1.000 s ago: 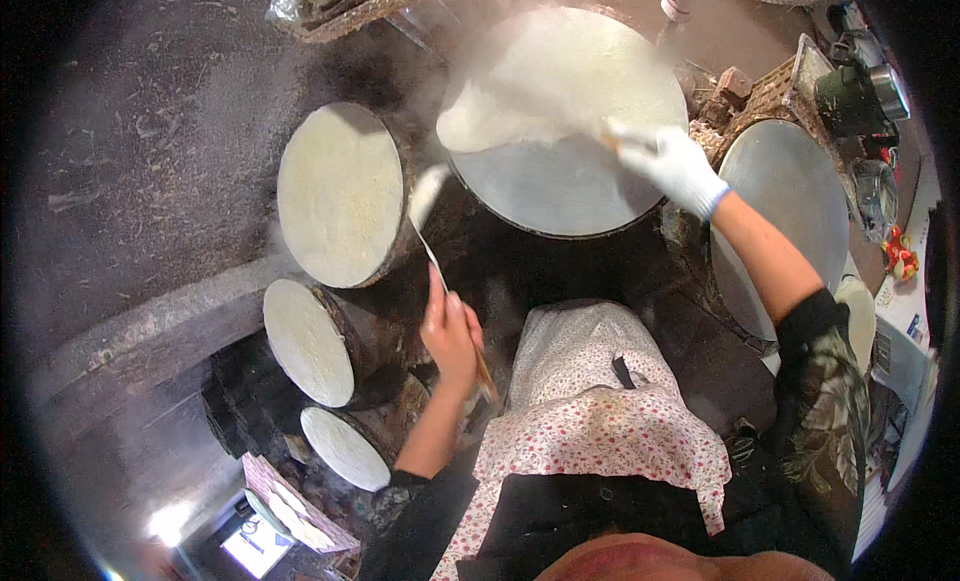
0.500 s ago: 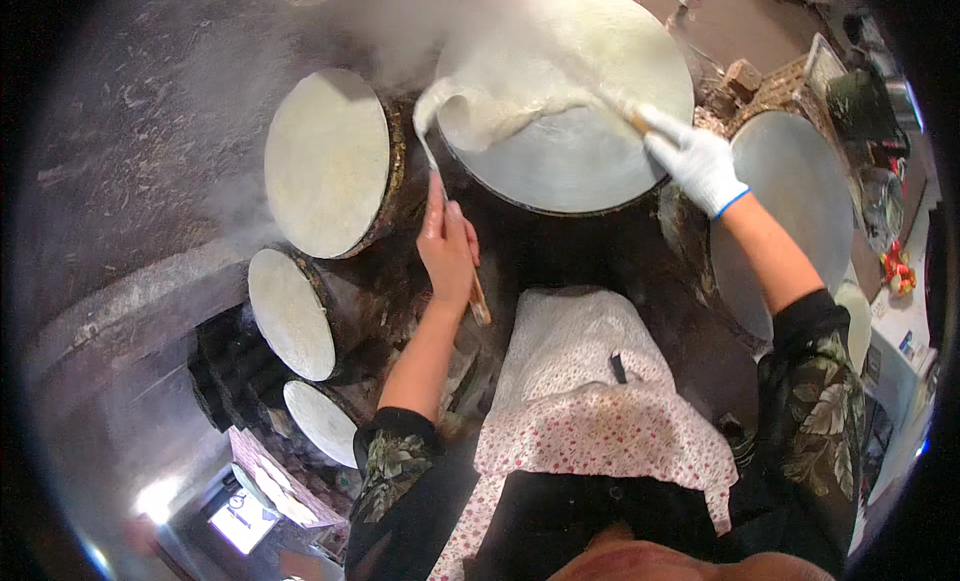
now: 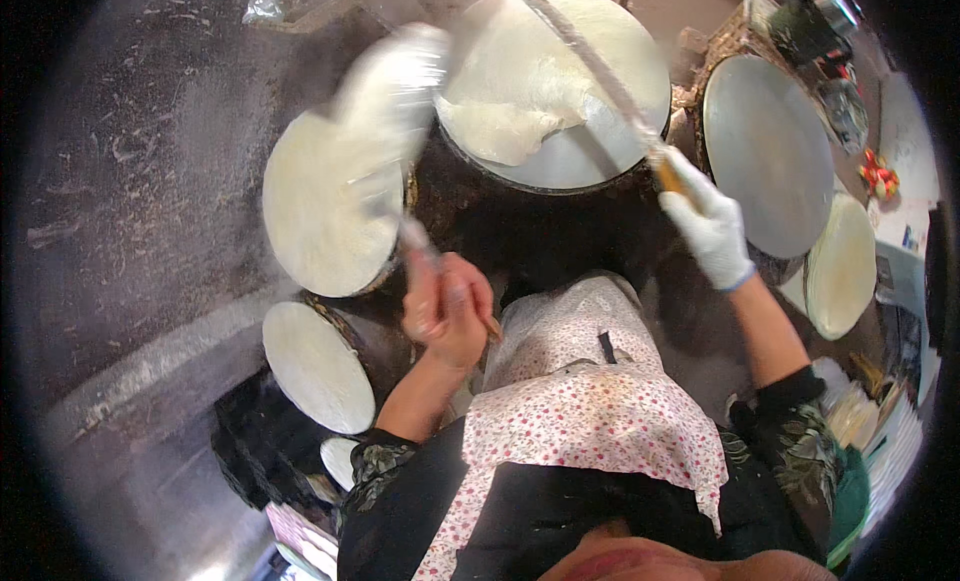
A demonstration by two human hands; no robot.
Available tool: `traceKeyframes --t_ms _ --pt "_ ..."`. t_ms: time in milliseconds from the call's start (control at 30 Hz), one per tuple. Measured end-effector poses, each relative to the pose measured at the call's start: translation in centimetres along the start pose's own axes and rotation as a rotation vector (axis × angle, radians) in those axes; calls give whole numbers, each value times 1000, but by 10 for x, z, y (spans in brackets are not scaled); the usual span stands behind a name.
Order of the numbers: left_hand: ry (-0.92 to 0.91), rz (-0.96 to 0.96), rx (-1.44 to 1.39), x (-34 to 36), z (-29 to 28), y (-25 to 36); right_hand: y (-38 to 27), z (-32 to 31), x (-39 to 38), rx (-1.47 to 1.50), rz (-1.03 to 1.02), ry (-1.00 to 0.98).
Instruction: The person ladles batter onto multiple hot griddles, spreads it into thin circles, and flips the crepes as they cook. They repeatedly remove finished crepes and place them on a stack while continuing to cook new ones.
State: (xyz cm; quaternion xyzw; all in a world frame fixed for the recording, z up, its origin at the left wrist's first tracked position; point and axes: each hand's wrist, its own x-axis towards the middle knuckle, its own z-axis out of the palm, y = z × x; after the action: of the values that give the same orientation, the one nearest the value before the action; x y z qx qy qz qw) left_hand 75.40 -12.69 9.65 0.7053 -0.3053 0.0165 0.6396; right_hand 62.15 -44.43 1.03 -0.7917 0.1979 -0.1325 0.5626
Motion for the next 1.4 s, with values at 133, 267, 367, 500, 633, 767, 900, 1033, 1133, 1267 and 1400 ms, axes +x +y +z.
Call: traceKeyframes --t_ms 133,267,367,500,633,767,900,1033,1133,1267,1400 --pt "98 86 -137 18 -52 24 -34 170 12 100 68 -174" --pt "89 -55 -199 -1 -87 28 -72 327 86 -212 93 -157" --pt "77 -183 -159 -17 -111 17 -69 342 95 -173 258 158" --pt "67 -242 -192 -28 -142 0 -49 285 18 -81 356 197" --pt "85 -298 -263 -36 -156 -5 -62 287 -1 468 509 418" --pt "98 -339 -281 -43 -159 -3 -64 329 36 -237 238 140" --pt "-14 -401 -260 -51 -160 -7 -19 276 16 -355 371 242" --pt "45 -439 -271 -50 -161 -12 -13 234 3 -80 423 398" --pt "2 -380 -245 -47 -152 -12 -41 268 18 107 340 428" --pt "-35 -473 -217 -43 -130 -10 -54 275 12 -243 215 130" --pt "-92 -379 -216 -39 -127 -5 -22 219 -17 -162 226 345"
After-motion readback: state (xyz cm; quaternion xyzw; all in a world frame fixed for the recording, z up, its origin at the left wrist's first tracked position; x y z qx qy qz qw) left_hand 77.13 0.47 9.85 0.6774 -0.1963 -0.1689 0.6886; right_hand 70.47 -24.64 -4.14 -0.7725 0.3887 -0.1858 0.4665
